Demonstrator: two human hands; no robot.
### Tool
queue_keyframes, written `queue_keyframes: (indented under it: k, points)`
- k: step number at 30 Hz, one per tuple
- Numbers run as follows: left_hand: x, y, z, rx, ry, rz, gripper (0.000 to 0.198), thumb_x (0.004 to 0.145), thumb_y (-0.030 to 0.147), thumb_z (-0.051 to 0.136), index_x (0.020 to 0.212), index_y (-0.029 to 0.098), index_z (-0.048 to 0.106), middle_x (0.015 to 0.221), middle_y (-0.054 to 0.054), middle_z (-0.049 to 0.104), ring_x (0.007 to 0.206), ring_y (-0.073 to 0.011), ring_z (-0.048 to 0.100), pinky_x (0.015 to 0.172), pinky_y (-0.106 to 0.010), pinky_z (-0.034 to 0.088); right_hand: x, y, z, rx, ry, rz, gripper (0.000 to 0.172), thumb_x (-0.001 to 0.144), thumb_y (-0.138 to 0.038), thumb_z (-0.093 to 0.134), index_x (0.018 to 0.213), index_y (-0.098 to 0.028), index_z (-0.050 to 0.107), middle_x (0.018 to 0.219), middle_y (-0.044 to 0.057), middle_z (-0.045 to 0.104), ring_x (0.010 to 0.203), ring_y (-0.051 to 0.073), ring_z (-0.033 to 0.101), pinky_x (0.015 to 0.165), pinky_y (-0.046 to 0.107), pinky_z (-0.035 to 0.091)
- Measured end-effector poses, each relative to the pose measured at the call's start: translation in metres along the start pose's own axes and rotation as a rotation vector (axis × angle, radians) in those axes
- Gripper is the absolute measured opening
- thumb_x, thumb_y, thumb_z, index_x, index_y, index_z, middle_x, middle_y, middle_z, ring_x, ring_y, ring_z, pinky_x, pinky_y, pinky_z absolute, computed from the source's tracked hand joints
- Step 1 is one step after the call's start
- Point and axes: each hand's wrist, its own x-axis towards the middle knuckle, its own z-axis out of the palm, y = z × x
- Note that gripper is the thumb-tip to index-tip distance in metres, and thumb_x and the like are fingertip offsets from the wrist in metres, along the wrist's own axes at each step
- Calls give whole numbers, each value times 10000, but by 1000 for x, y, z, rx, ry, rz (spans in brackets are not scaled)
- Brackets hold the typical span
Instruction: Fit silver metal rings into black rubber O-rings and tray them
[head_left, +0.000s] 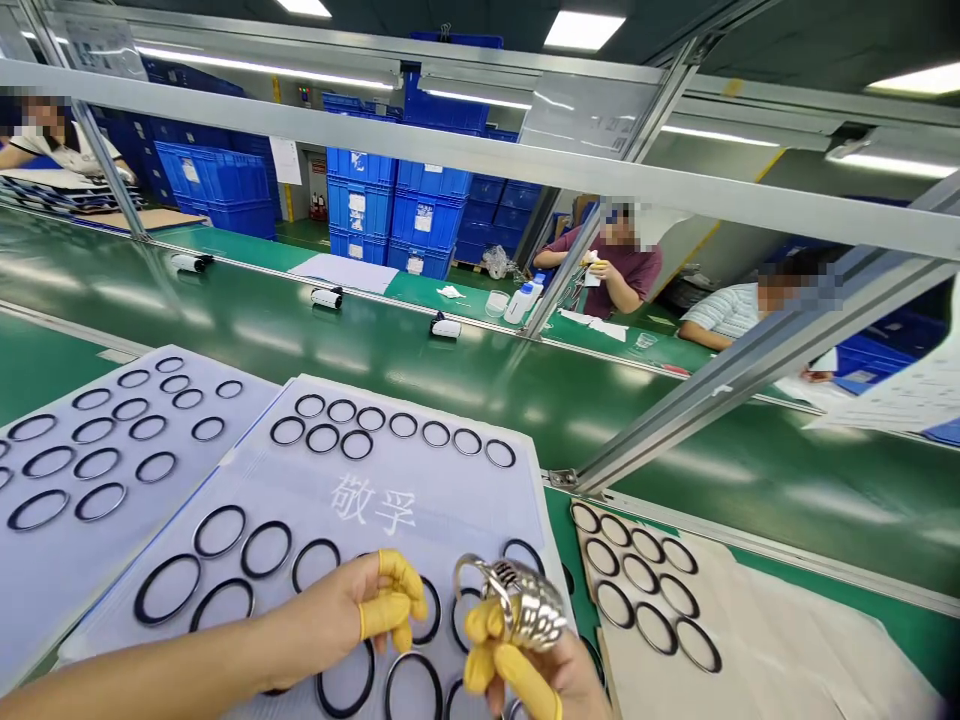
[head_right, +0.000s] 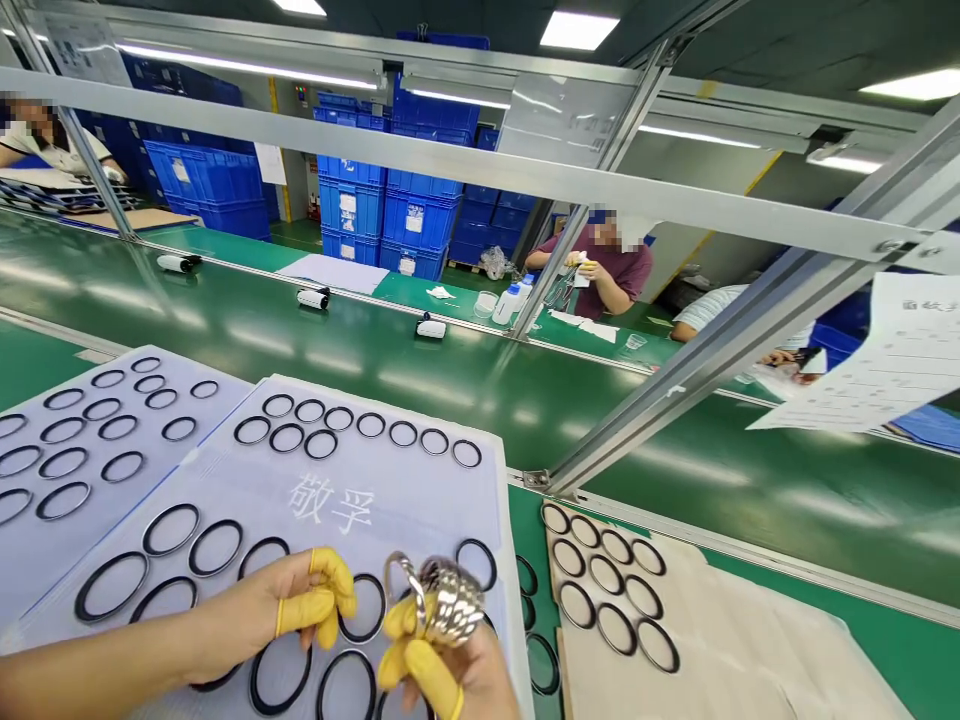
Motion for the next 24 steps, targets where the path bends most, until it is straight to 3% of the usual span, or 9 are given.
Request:
queue_keyframes:
  k: [2, 4, 7, 12, 15, 18, 20, 22, 24]
  points:
    - [-3, -5, -4, -20, 2, 28, 331, 824, 470, 658, 957, 181, 567, 985, -26, 590, 762, -118, 555, 715, -276, 401, 6, 2, -31, -708, 187, -410, 210, 881, -348, 639, 1017, -212, 724, 925, 115, 760, 810, 257, 730, 686, 358, 603]
    - [-7, -9, -7, -20, -13, 35, 349, 834, 485, 649, 1007, 195, 562, 1013, -32, 585, 792, -126, 558, 755, -296, 410, 13, 2, -58, -1334, 251, -747, 240, 930, -216, 484, 978, -168, 714, 863, 138, 749, 797, 289, 722, 693, 415, 614]
    - [-12, -18, -7, 13, -32, 50, 357, 850, 494, 631, 1054, 209, 563, 1025, -39, 590, 821, -140, 566, 803, -325, 417, 23, 2, -79, -1553, 222, -834, 348, 910, -103, 384, 775, -171, 697, 739, 130, 722, 630, 278, 685, 570, 410, 597]
    - [-20, -36, -2, 140, -55, 151, 332, 887, 482, 585, 1102, 229, 596, 1035, -48, 623, 795, -140, 566, 827, -339, 427, 32, 6, -80, -1598, 167, -802, 410, 882, -64, 366, 652, -188, 682, 637, 101, 684, 571, 274, 646, 550, 422, 588]
    - [-24, -41, -2, 216, -12, 226, 306, 905, 466, 564, 1108, 243, 622, 1015, -46, 638, 810, -149, 563, 824, -328, 437, 30, 4, -82, -1561, 209, -757, 381, 911, -158, 406, 637, -177, 669, 652, 128, 697, 556, 292, 639, 539, 464, 581]
    - [-24, -38, -2, 188, 67, 232, 332, 899, 498, 567, 1112, 249, 622, 1004, -46, 631, 830, -157, 568, 845, -337, 437, 19, -5, -77, -1393, 242, -647, 264, 936, -265, 481, 833, -143, 691, 767, 143, 737, 663, 280, 701, 598, 400, 602]
    - [-21, -34, 0, 87, 122, 201, 384, 871, 541, 594, 1122, 250, 602, 1026, -47, 619, 828, -153, 574, 843, -339, 442, 7, -11, -62, -953, 242, -384, 206, 906, -336, 588, 941, -159, 687, 834, 116, 759, 742, 248, 723, 637, 325, 598]
    - [-18, -27, 4, -26, 155, 182, 438, 831, 564, 642, 1128, 248, 580, 1044, -45, 614, 808, -140, 581, 820, -326, 450, -5, -13, -36, -324, 225, -78, 243, 773, -412, 754, 868, -193, 708, 786, 74, 761, 680, 219, 697, 606, 298, 570]
    - [-15, -21, 8, -101, 157, 198, 467, 796, 552, 693, 1120, 236, 574, 1006, -36, 617, 779, -124, 581, 787, -304, 456, -12, -11, -5, 117, 208, 42, 291, 651, -428, 851, 742, -196, 700, 694, 42, 723, 584, 170, 623, 565, 279, 518]
